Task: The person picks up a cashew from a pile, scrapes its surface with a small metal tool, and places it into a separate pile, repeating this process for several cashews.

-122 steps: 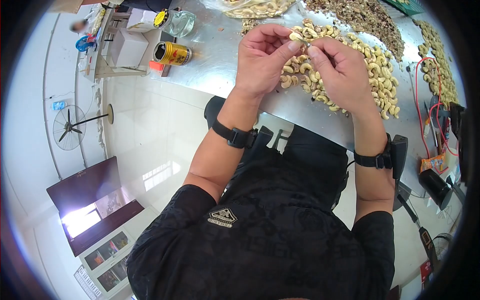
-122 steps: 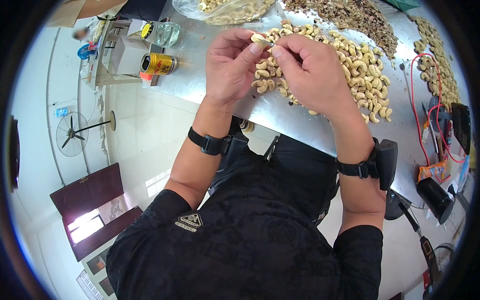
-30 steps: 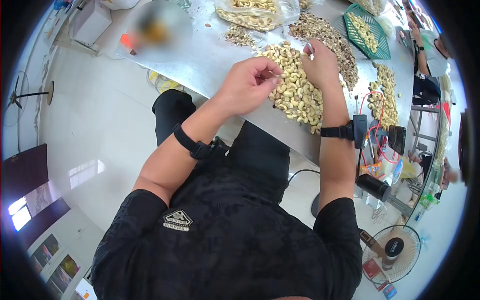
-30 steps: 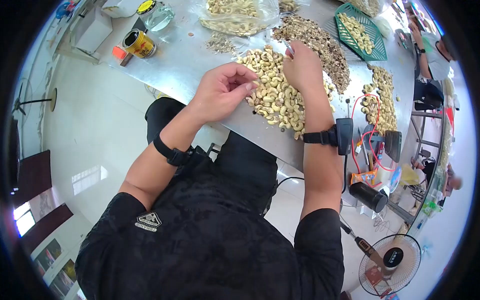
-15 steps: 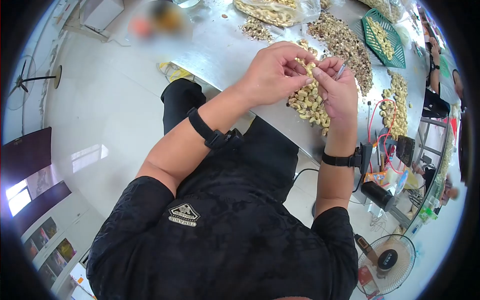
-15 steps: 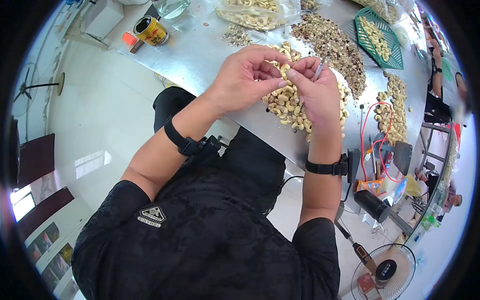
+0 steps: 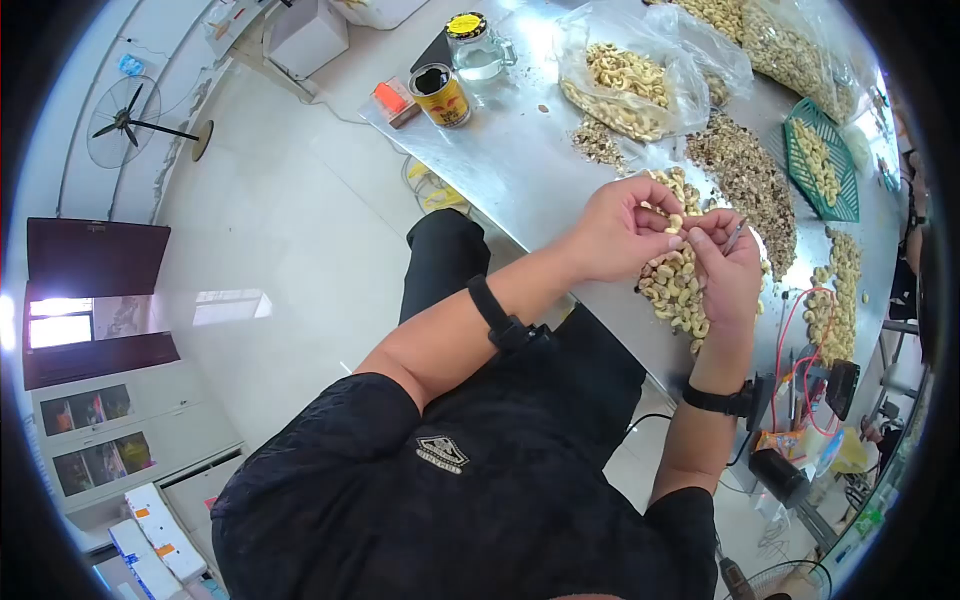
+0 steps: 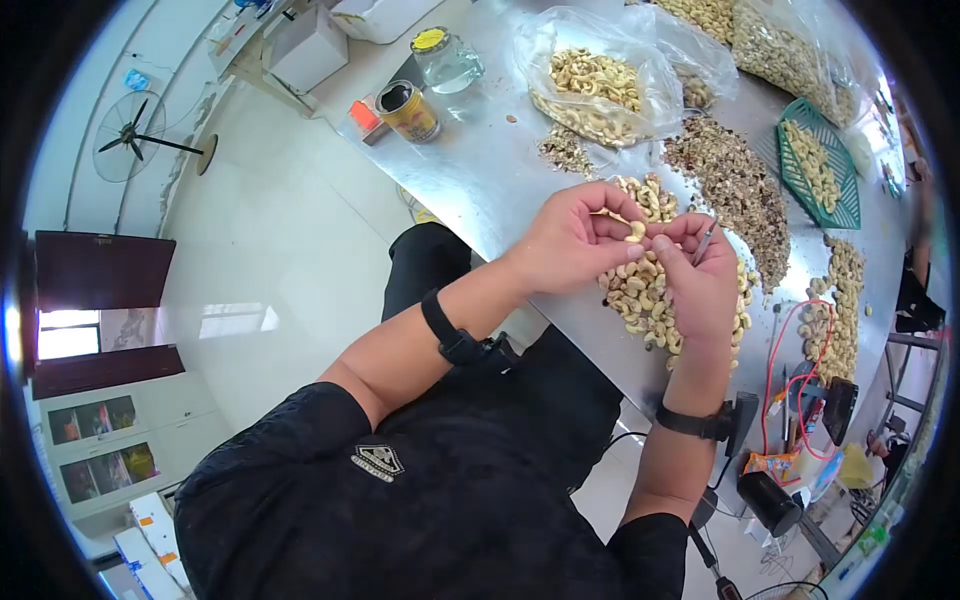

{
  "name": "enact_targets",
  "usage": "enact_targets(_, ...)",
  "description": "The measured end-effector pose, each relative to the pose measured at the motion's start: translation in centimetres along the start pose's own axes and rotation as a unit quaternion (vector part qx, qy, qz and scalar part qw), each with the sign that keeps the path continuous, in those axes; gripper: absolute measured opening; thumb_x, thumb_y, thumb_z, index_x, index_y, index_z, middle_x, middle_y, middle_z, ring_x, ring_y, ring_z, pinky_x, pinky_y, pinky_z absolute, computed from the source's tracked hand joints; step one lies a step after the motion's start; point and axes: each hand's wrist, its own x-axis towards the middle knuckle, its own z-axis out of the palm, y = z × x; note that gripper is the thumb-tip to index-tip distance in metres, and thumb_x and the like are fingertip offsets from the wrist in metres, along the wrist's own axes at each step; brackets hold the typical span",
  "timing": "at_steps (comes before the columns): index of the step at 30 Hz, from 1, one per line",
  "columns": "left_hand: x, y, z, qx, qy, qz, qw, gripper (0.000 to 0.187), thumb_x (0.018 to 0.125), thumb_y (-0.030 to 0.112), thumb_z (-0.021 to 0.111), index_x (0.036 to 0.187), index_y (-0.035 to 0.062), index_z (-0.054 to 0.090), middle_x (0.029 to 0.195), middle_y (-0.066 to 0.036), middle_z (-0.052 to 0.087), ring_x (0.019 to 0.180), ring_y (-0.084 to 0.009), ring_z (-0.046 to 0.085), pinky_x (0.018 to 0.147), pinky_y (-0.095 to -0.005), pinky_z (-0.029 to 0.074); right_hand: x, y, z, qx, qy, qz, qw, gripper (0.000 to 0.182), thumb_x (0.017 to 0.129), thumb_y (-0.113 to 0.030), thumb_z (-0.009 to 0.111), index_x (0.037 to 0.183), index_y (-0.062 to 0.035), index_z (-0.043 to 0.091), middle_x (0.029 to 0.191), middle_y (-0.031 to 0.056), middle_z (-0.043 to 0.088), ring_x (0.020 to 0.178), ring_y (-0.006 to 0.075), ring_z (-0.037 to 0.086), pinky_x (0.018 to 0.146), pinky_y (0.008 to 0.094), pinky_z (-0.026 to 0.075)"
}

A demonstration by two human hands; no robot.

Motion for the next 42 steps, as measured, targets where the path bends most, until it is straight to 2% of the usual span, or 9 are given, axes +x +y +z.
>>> enact_targets(4, 0.0, -0.1, -0.7, 0.086, 0.002, -0.002, 0.996, 0.024, 0.088, -0.004, 0.071, 0.11, 0.0003, 0.062, 0.098, -0.005, 0.069, 0.089, -0.0092, 0.068, 0.078, -0.0229, 0.057, 0.0, 0.1, 0.0, -0.077, 0.0, -0.028, 0.997, 0.015, 0.091, 0.0, 0.067, 0.105, -0.0012, 0.06, 0.099, 0.0063, 0.069, 0.082, 0.0071, 0.062, 0.072, 0.0212, 0.048)
enact_targets(7, -0.2, -0.7, -0.9, 0.134, 0.016, -0.005, 0.991, 0.022, 0.089, -0.003, 0.071, 0.109, -0.0001, 0.064, 0.098, -0.004, 0.069, 0.089, -0.0089, 0.068, 0.077, -0.023, 0.057, 0.2, 0.7, -0.2, -0.163, 0.0, -0.031, 0.986, 0.016, 0.09, -0.002, 0.069, 0.104, -0.0013, 0.062, 0.096, 0.0036, 0.067, 0.084, 0.0079, 0.061, 0.072, 0.0222, 0.048)
enact_targets(14, -0.9, 0.7, -0.9, 0.045, -0.003, -0.002, 0.999, 0.025, 0.092, -0.002, 0.068, 0.117, -0.0038, 0.064, 0.105, -0.009, 0.071, 0.091, -0.0125, 0.07, 0.081, -0.0256, 0.06, -0.4, -0.2, 0.9, -0.083, -0.047, -0.01, 0.995, 0.025, 0.089, 0.0, 0.069, 0.113, -0.0006, 0.063, 0.098, 0.003, 0.066, 0.088, 0.0081, 0.062, 0.076, 0.0222, 0.051)
enact_targets(24, -2.3, 1.6, -1.5, 0.021, -0.022, 0.023, 0.999, 0.028, 0.094, -0.002, 0.066, 0.121, -0.0052, 0.063, 0.107, -0.012, 0.071, 0.093, -0.0143, 0.071, 0.082, -0.0264, 0.06, -2.2, -0.2, 3.0, -0.146, -0.016, -0.045, 0.988, 0.029, 0.091, -0.004, 0.069, 0.118, -0.0005, 0.061, 0.098, 0.004, 0.066, 0.079, 0.0082, 0.062, 0.067, 0.0218, 0.05)
enact_targets(27, -2.6, 1.5, -1.6, 0.011, 0.002, 0.004, 1.0, 0.028, 0.092, -0.003, 0.067, 0.12, -0.0045, 0.063, 0.105, -0.011, 0.071, 0.09, -0.0137, 0.071, 0.082, -0.0259, 0.06, -3.8, -0.8, 4.2, -0.273, 0.028, -0.113, 0.955, 0.026, 0.094, -0.008, 0.068, 0.117, -0.0001, 0.06, 0.092, 0.0051, 0.066, 0.075, 0.0077, 0.061, 0.064, 0.0226, 0.049)
enact_targets(31, -2.4, 1.0, -1.7, 0.022, 0.031, -0.029, 0.999, 0.026, 0.091, -0.003, 0.068, 0.117, -0.005, 0.064, 0.099, -0.011, 0.073, 0.088, -0.0147, 0.072, 0.081, -0.0262, 0.06, -5.2, -2.0, 4.5, -0.374, 0.017, -0.109, 0.921, 0.018, 0.098, -0.013, 0.06, 0.11, -0.0001, 0.06, 0.08, 0.0129, 0.062, 0.07, 0.0213, 0.062, 0.065, 0.034, 0.05)
enact_targets(32, -2.3, 0.8, -1.7, 0.032, 0.03, -0.019, 0.999, 0.026, 0.091, -0.002, 0.068, 0.116, -0.0055, 0.063, 0.1, -0.013, 0.073, 0.089, -0.0151, 0.072, 0.08, -0.0265, 0.06, -5.3, -2.2, 4.5, -0.401, 0.009, -0.131, 0.907, 0.014, 0.098, -0.012, 0.057, 0.105, -0.0002, 0.061, 0.082, 0.0174, 0.062, 0.072, 0.0318, 0.062, 0.067, 0.0401, 0.049)
enact_targets(38, -2.0, 1.0, -0.9, 0.042, 0.024, -0.025, 0.999, 0.027, 0.09, -0.001, 0.07, 0.115, -0.0062, 0.064, 0.097, -0.013, 0.073, 0.086, -0.0153, 0.072, 0.078, -0.0259, 0.06, -5.2, -1.9, 3.9, -0.45, 0.009, -0.153, 0.88, 0.012, 0.097, -0.011, 0.058, 0.099, 0.0001, 0.061, 0.084, 0.021, 0.063, 0.077, 0.0388, 0.063, 0.068, 0.0441, 0.048)
enact_targets(42, -1.7, 1.0, -0.6, 0.055, 0.028, -0.031, 0.998, 0.027, 0.088, -0.001, 0.072, 0.114, -0.0065, 0.065, 0.094, -0.012, 0.074, 0.083, -0.0148, 0.072, 0.076, -0.0255, 0.059, -5.0, -1.4, 3.3, -0.451, 0.019, -0.187, 0.873, 0.012, 0.099, -0.01, 0.058, 0.102, -0.0006, 0.064, 0.075, 0.0158, 0.062, 0.065, 0.0253, 0.06, 0.062, 0.0358, 0.047)
